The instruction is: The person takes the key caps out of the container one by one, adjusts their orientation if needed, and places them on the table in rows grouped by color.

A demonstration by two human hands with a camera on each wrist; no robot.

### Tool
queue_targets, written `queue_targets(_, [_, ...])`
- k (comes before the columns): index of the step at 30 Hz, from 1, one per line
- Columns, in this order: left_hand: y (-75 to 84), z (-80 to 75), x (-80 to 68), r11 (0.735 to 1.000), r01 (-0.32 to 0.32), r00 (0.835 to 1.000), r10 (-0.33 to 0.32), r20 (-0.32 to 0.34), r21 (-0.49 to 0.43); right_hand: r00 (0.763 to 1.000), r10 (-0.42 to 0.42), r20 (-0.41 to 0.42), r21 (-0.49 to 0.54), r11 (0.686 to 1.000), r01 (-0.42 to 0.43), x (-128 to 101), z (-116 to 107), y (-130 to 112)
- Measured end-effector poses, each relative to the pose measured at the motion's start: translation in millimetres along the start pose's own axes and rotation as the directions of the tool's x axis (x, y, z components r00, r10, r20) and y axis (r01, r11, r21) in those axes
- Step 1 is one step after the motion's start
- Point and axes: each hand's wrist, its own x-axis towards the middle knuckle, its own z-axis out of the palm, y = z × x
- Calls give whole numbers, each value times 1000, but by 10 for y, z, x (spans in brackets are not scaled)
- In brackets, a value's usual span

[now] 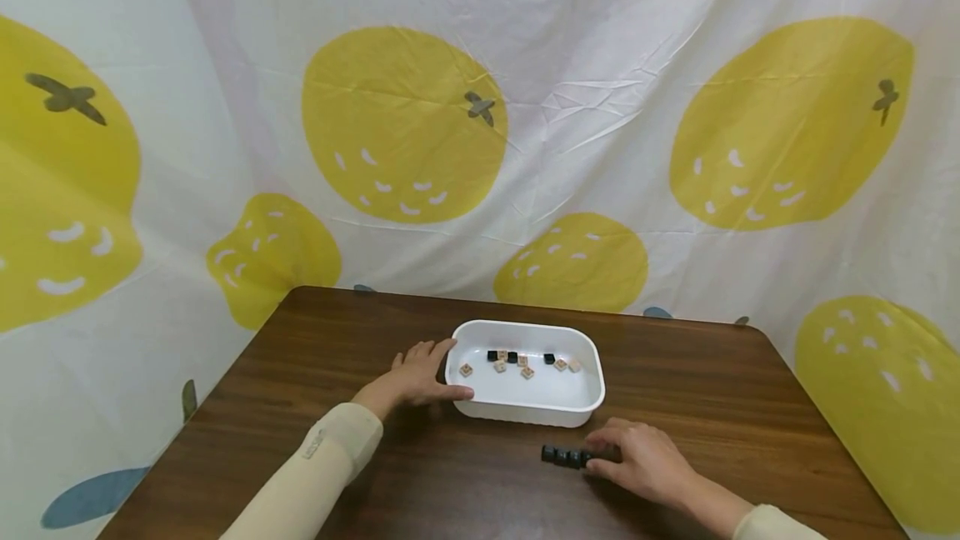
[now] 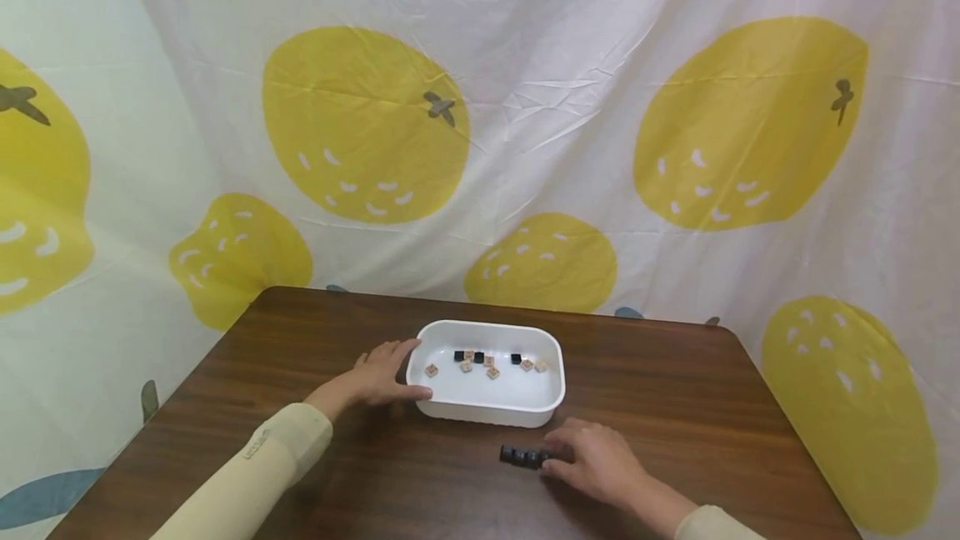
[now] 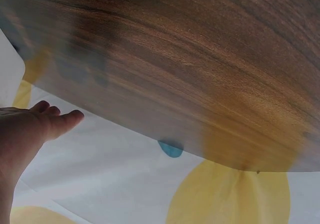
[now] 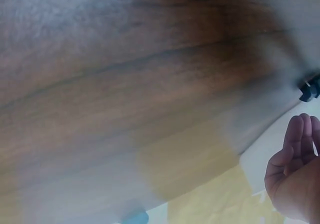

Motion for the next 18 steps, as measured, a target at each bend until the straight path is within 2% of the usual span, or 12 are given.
queue_targets(6, [-4,3,0,1000,2,1000,-2,-4,1,996,-43,-78,-6,999,43,36,-96,-64])
queue_targets(12, [-17,17,9,1000,-2,1000,2,-5,13,976,-107,-190,-13,994,106,169,-223,-124])
queue_targets(15, [-15,19,9,1000,-5,1000,5,-3,9,970,-123,-211,-32,992,119,259,-283,-130])
queue_targets(18, [-11,19,6,1000,-9,1000,10,-6,8,973,-96,-208,-42,995,90,360,-325,-120])
